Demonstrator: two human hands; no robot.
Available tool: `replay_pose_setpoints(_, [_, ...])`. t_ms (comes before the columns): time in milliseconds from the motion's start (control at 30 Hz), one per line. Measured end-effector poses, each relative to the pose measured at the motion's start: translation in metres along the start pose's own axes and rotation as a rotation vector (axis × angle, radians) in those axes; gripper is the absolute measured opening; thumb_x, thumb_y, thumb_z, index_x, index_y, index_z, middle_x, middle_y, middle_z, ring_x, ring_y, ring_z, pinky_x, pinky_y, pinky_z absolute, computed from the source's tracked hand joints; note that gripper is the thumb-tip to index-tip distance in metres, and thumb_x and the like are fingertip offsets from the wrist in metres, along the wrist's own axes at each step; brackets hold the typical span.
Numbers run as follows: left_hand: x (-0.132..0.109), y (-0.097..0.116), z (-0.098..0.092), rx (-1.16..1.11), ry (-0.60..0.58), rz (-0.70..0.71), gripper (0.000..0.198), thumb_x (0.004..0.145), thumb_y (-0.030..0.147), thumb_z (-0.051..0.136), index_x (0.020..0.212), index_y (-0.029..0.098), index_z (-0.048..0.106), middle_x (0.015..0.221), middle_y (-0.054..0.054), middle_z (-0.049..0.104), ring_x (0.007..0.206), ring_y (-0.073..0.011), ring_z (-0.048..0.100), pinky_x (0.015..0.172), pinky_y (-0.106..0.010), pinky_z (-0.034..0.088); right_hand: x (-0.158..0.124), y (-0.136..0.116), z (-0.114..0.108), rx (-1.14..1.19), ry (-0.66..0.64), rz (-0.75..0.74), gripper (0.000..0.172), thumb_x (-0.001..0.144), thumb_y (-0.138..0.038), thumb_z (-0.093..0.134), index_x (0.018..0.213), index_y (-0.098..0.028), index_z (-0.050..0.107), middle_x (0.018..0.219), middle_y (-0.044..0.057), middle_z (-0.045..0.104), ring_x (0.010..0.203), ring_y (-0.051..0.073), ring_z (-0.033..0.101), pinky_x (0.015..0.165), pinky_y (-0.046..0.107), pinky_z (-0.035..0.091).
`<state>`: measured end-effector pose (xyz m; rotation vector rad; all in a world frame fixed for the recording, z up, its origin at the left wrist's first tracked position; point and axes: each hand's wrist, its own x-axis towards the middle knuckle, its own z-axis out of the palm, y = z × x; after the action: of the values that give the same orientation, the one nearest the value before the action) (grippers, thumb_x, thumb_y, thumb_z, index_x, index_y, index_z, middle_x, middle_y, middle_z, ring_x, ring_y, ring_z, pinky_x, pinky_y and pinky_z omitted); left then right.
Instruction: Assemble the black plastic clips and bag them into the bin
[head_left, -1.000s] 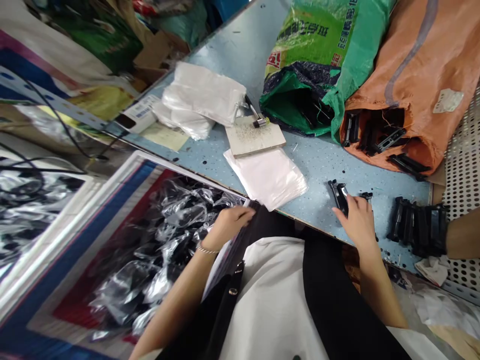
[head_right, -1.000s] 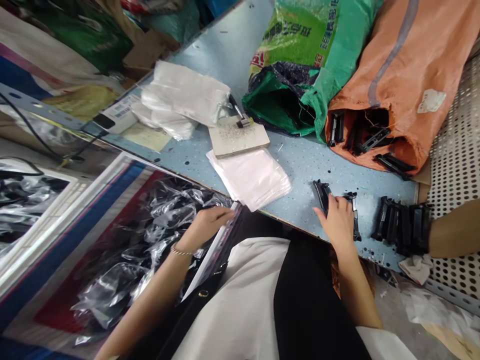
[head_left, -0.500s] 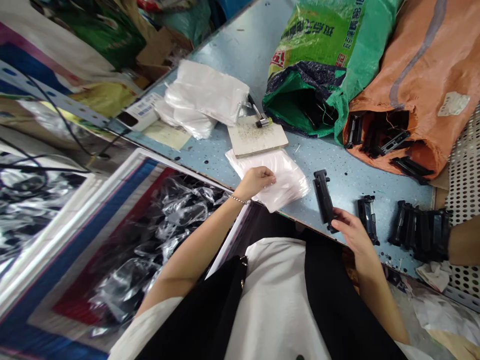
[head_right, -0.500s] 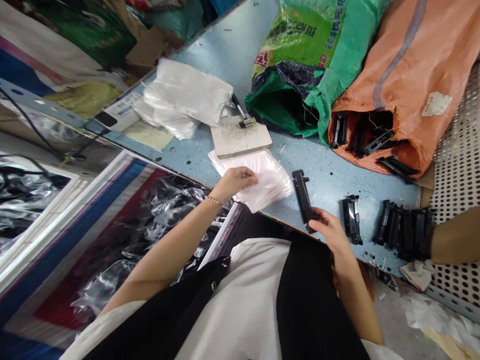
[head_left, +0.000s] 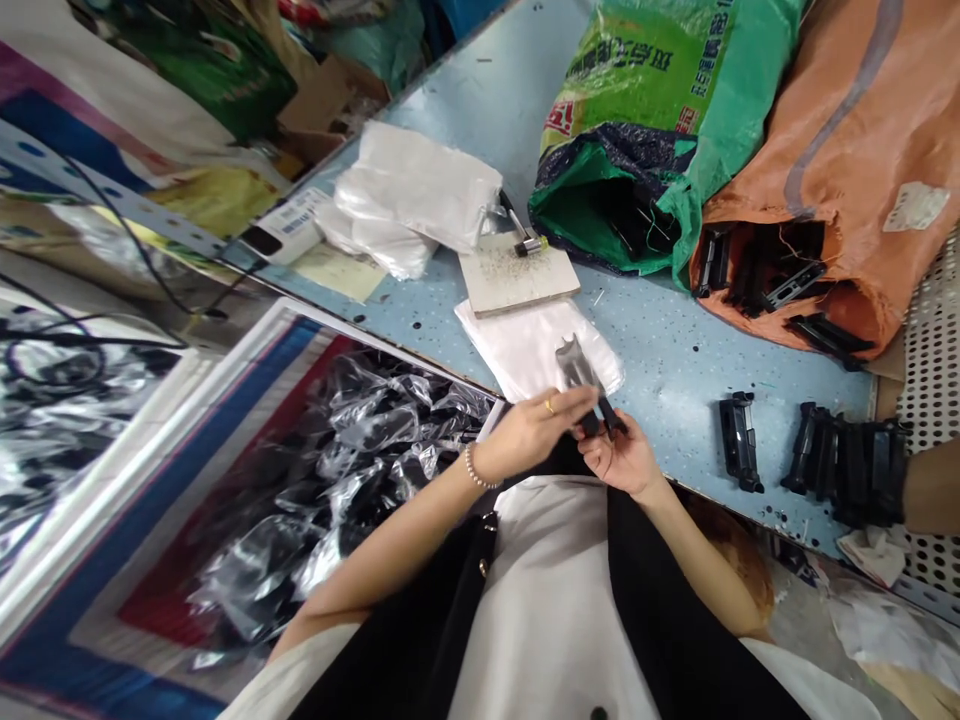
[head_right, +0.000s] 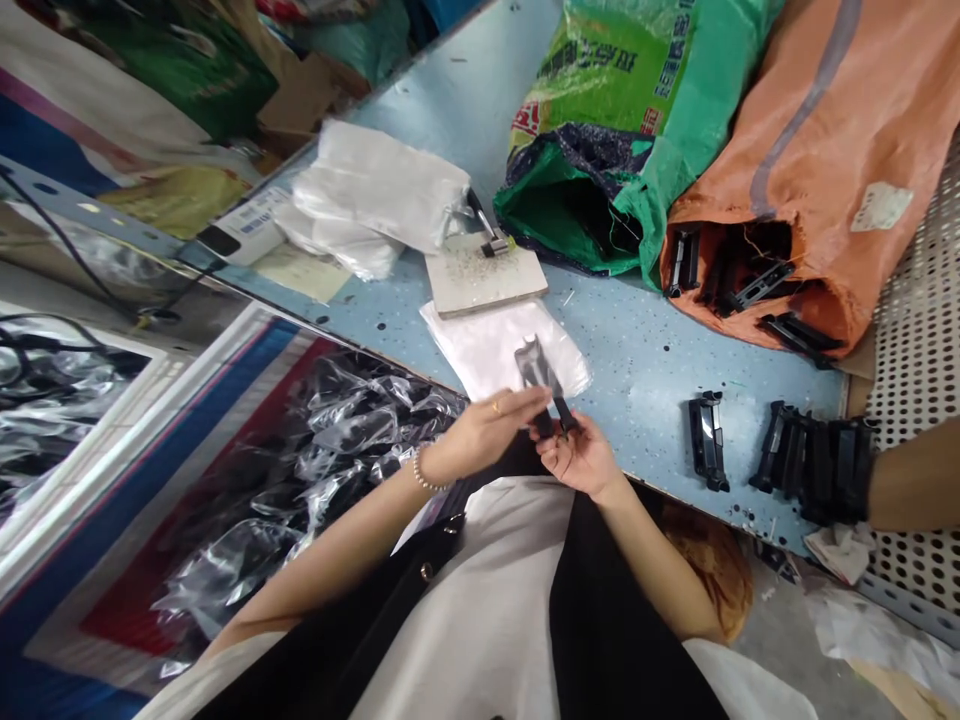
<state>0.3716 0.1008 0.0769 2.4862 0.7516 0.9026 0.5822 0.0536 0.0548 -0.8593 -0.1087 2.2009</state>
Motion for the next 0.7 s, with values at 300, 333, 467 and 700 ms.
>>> replay_pose_setpoints(300, [-0.006, 0.035, 0.017, -0.063, 0.050, -0.065, 0.038, 0.098, 0.009, 0.047, 0.132, 0.020, 0.062, 0.120, -0.013, 0.070, 0.108, -0.0210, 0.070, 0.094, -0.039, 0.062, -0.031, 0.008, 0.018, -0.705, 0.126, -0.333, 0.052, 0.081, -0.033, 0.082, 0.129, -0.028, 0.066, 0.125, 0.002, 0.072, 0.115, 0.020, 0.068, 0.106, 0.037, 0.051])
replay_pose_setpoints(333, [-0.004, 0.036, 0.005, -0.075, 0.058, -0.105, 0.036, 0.099, 0.009, 0.045, 0.124, 0.023, 0.067, 0.116, -0.011, 0.073, 0.102, -0.0192, 0.071, 0.091, -0.037, 0.062, -0.038, 0.006, 0.019, -0.738, 0.086, -0.291, 0.049, 0.083, -0.036, 0.080, 0.129, -0.027, 0.066, 0.125, 0.004, 0.073, 0.112, 0.021, 0.069, 0.106, 0.039, 0.052])
replay_pose_setpoints(467, [-0.029, 0.046, -0.072, -0.094, -0.037, -0.254, 0.039, 0.098, 0.016, 0.046, 0.120, 0.034, 0.073, 0.114, -0.006, 0.078, 0.104, -0.0224, 0.072, 0.098, -0.044, 0.061, -0.074, -0.015, 0.013, -0.893, 0.141, -0.262, 0.037, 0.091, -0.043, 0.070, 0.124, -0.026, 0.072, 0.121, 0.007, 0.076, 0.110, 0.024, 0.072, 0.104, 0.045, 0.052])
replay_pose_setpoints(700, [-0.187, -0.001, -0.107, -0.037, -0.342, -0.727, 0.025, 0.084, 0.035, 0.051, 0.074, 0.032, 0.074, 0.074, 0.002, 0.079, 0.068, -0.0238, 0.074, 0.062, -0.034, 0.060, -0.136, -0.092, -0.060, -1.479, 0.998, -0.674, 0.051, 0.093, -0.054, 0.057, 0.128, -0.019, 0.067, 0.127, 0.016, 0.070, 0.103, 0.028, 0.068, 0.092, 0.045, 0.053])
